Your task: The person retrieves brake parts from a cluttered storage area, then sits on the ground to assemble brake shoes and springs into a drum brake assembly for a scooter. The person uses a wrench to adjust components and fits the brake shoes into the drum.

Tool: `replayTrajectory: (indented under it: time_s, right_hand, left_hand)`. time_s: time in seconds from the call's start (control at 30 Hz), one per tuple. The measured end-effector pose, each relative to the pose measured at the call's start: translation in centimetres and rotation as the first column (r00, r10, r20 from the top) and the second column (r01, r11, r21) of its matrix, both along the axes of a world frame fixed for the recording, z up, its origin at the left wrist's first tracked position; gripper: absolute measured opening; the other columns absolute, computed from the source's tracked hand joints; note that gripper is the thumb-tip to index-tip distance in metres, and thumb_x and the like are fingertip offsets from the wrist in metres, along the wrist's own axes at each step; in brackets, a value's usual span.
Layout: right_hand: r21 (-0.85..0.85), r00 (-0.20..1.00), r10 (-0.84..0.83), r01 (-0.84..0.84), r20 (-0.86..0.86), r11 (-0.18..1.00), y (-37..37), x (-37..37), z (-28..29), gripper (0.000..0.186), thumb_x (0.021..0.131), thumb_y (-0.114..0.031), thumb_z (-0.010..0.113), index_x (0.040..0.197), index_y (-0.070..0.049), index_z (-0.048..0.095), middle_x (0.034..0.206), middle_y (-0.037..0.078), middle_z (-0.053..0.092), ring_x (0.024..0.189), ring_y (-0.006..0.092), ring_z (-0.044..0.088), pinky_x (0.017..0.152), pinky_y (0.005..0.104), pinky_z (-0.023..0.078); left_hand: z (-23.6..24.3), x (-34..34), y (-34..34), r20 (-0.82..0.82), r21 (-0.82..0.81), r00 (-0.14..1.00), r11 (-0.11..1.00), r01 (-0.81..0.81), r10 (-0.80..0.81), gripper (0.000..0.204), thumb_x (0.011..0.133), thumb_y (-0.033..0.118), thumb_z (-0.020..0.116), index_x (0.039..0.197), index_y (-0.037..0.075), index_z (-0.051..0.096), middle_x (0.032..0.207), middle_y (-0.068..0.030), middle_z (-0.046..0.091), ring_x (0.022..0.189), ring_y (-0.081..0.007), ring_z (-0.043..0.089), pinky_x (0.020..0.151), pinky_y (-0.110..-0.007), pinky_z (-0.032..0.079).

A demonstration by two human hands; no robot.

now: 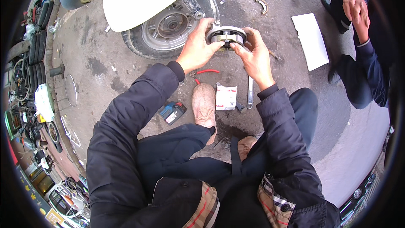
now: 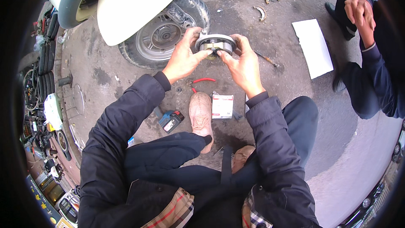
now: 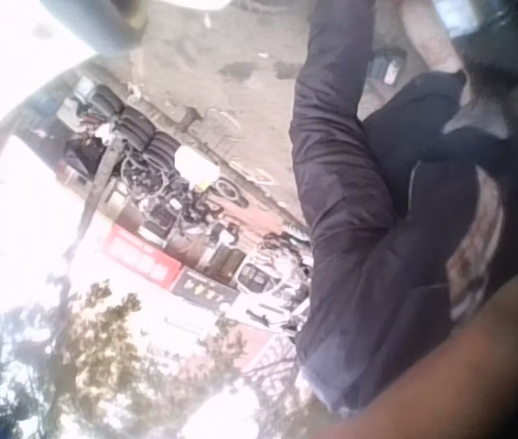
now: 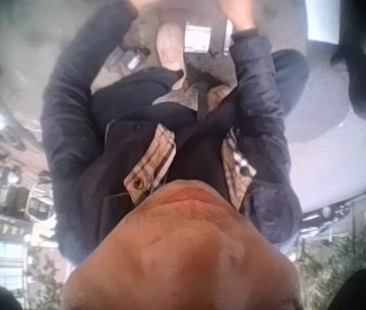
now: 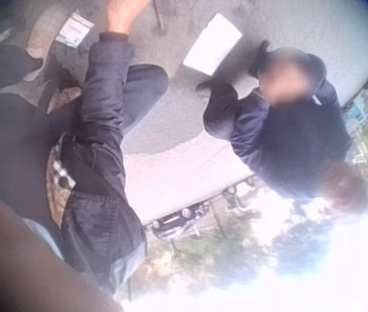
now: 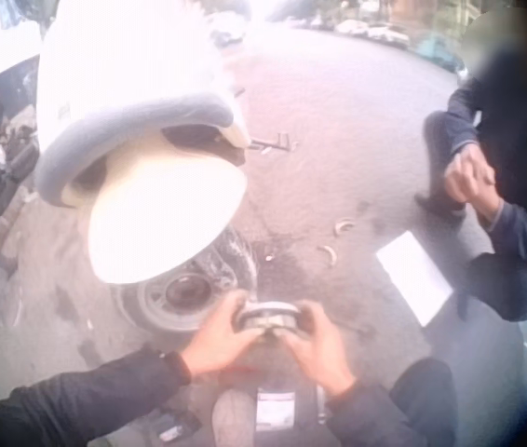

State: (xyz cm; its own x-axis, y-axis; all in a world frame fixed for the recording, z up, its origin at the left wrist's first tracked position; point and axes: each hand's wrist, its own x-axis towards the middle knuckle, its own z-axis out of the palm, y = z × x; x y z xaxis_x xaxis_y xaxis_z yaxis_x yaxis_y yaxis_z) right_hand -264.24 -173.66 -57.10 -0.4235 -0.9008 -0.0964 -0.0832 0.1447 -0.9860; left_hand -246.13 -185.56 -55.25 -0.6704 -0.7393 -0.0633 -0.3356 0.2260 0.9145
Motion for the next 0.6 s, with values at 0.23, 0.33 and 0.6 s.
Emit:
replayTrajectory:
  time_s: [0.23, 0.33, 0.6]
  right_hand:
    - [-0.004, 0.999, 0.000, 0.000, -0.036, 1.000, -0.9, 0.2, -0.2, 0.061, 0.089, -0.016, 0.088, 0.138, 0.001, 0.056, 0.126, 0.017, 0.071, 0.119, 0.0244, 0.070, 0.103, 0.0380, 0.056]
    - [-0.013, 0.995, 0.004, -0.005, -0.097, 1.000, -1.1, 0.3, 0.0, 0.062, 0.089, -0.018, 0.089, 0.138, 0.000, 0.056, 0.126, 0.017, 0.071, 0.116, 0.0231, 0.070, 0.101, 0.0370, 0.057]
    - [0.021, 1.000, -0.008, 0.008, -0.018, 1.000, -1.5, 0.8, 0.9, 0.057, 0.090, -0.021, 0.089, 0.132, 0.000, 0.057, 0.118, 0.015, 0.072, 0.110, 0.0182, 0.071, 0.094, 0.0342, 0.058]
  left_hand:
    - [-0.7, -0.1, -0.3, 0.035, -0.165, 0.999, 0.986, -0.028, 0.034, 0.069, 0.089, 0.015, 0.083, 0.147, 0.002, 0.047, 0.135, -0.0236, 0.063, 0.129, -0.0347, 0.064, 0.110, -0.044, 0.050]
    - [-0.7, -0.1, -0.4, 0.041, -0.134, 0.999, 0.991, -0.029, 0.034, 0.069, 0.089, 0.018, 0.083, 0.146, 0.000, 0.047, 0.135, -0.0233, 0.063, 0.129, -0.0349, 0.064, 0.109, -0.045, 0.051]
    - [-0.2, -0.2, -0.8, 0.080, -0.146, 0.997, 0.989, 0.009, 0.003, 0.077, 0.091, 0.026, 0.081, 0.153, -0.004, 0.046, 0.145, -0.0240, 0.058, 0.134, -0.0336, 0.060, 0.113, -0.042, 0.048]
